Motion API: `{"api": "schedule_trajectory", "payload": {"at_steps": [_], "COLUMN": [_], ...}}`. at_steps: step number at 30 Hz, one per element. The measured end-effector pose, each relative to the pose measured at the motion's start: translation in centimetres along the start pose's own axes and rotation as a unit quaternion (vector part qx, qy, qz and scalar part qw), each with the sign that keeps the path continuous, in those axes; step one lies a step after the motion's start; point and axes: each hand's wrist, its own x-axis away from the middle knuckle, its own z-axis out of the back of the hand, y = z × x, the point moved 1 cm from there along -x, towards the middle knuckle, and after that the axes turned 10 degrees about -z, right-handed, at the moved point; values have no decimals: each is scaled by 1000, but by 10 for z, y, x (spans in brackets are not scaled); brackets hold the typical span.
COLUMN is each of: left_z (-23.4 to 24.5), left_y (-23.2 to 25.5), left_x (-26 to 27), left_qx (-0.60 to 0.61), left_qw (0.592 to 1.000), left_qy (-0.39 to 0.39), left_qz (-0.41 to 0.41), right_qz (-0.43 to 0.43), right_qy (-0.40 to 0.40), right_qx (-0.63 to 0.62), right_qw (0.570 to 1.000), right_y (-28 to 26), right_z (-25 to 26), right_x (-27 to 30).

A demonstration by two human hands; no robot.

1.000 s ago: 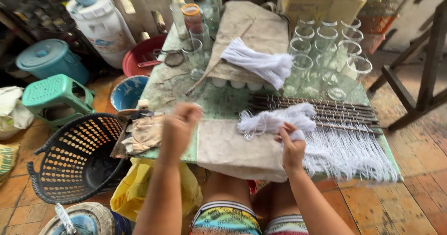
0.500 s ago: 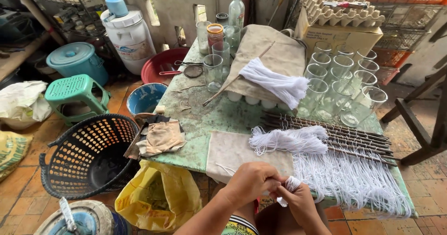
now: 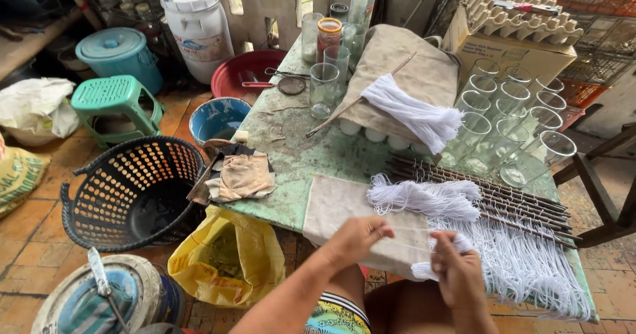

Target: Tying cotton wicks onto a wooden frame to prepare them for candle making.

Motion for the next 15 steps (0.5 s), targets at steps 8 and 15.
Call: {"api": "schedule_trajectory", "payload": {"at_steps": [8,15], "left_z": [80,101], "left_y": [-34,-92], "left_x": [1,2], "left_qx": [-218,-342], "left_qw": [956,929], "left_qy": [-56,106], "left_qz": [189,97], "right_qz": [-160,-170], "right_qy": [55,46], "right_qx": [-283,-377], "right_qw": [944,909], "right_y": [72,90], "right_z": [82,88], "right_x": [-32,-28]}}
